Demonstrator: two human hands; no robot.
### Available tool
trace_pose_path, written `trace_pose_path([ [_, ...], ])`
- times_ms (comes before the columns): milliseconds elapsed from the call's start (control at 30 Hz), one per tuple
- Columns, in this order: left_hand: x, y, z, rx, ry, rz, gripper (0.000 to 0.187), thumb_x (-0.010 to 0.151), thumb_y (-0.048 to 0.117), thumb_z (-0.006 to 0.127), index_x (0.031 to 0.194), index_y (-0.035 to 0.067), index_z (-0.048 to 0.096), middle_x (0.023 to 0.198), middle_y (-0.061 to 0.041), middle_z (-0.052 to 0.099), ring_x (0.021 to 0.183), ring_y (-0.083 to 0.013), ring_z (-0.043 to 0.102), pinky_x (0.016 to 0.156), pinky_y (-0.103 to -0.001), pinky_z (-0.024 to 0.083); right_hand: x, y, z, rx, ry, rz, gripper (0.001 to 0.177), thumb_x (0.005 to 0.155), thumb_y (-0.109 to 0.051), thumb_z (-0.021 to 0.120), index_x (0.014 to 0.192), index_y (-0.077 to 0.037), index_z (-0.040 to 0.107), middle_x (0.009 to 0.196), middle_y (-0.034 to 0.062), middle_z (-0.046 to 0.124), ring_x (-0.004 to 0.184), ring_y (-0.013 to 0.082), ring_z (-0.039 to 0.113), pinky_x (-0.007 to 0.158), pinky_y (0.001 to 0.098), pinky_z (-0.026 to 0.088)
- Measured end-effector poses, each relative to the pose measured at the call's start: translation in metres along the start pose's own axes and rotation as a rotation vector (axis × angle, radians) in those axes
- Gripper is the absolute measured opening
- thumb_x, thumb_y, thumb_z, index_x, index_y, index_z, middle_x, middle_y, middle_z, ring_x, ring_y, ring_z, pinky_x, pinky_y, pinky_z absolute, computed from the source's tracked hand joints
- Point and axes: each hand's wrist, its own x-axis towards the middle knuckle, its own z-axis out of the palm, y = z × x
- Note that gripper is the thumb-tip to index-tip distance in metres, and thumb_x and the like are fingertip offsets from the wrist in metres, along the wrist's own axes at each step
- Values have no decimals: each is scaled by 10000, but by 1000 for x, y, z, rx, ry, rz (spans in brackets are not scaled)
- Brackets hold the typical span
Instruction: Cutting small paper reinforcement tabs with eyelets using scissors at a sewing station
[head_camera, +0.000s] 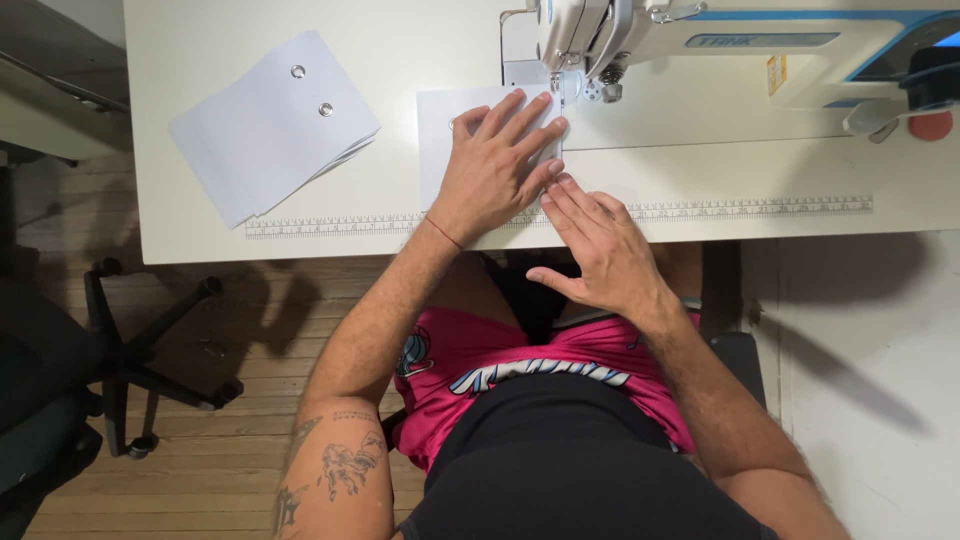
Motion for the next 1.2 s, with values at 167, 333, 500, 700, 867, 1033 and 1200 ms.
trace_pose_path([
  [167, 0, 3, -2, -24, -37, -20, 534, 1094, 544, 335, 1489, 264, 558, 1598, -40, 463, 1486, -263, 375, 1091, -519, 319, -1, 0, 0, 5, 28, -13, 739, 963, -550, 708, 1398, 40, 613, 1446, 192, 637, 1403, 288, 554, 1121, 384, 399],
  [333, -4, 7, -2, 11, 24, -21, 449, 1089, 487, 438, 1449, 262, 586, 1572, -20, 494, 1470, -257, 409, 1069, -513, 339, -1, -4, -3, 14, 34, 3, 669, 997, -484, 685, 1409, 37, 610, 1507, 176, 584, 1454, 261, 497, 1144, 368, 387],
  [500, 0, 0, 7, -10, -48, -73, 461, 1084, 546, 415, 1483, 365, 559, 1582, 0, 498, 1493, -252, 398, 1141, -558, 314, -16, 2, 16, 216, 94, 57, 694, 968, -494, 687, 1458, -18, 565, 1535, 176, 547, 1449, 300, 486, 1165, 452, 364],
  [700, -3, 5, -4, -51, -35, -36, 475, 1045, 542, 470, 1417, 276, 598, 1581, -2, 475, 1463, -240, 392, 1074, -519, 320, -50, 4, -12, 483, 208, 217, 504, 980, -296, 732, 1366, 10, 625, 1408, 190, 645, 1360, 334, 590, 1185, 517, 408],
  [867, -6, 3, -2, -76, -38, -26, 523, 1019, 579, 461, 1413, 263, 594, 1582, -25, 473, 1466, -262, 381, 1086, -522, 301, -81, 32, -32, 367, 285, 341, 434, 1024, -285, 695, 1350, -1, 657, 1378, 184, 666, 1334, 343, 600, 1175, 519, 378],
  [1033, -9, -1, 5, -35, 2, 14, 548, 1015, 591, 481, 1438, 251, 556, 1587, -28, 465, 1465, -279, 393, 1103, -512, 294, -96, 92, -52, -116, 517, 320, 463, 1047, -71, 739, 1407, 163, 564, 1401, 343, 594, 1244, 514, 589, 1076, 547, 448],
  [1200, -7, 3, -4, -34, -75, -5, 601, 1023, 613, 409, 1469, 228, 527, 1617, -58, 422, 1494, -296, 343, 1127, -546, 268, -78, 117, -60, -196, 585, 370, 460, 1081, -221, 674, 1348, 135, 563, 1380, 317, 574, 1280, 472, 528, 1043, 566, 383],
])
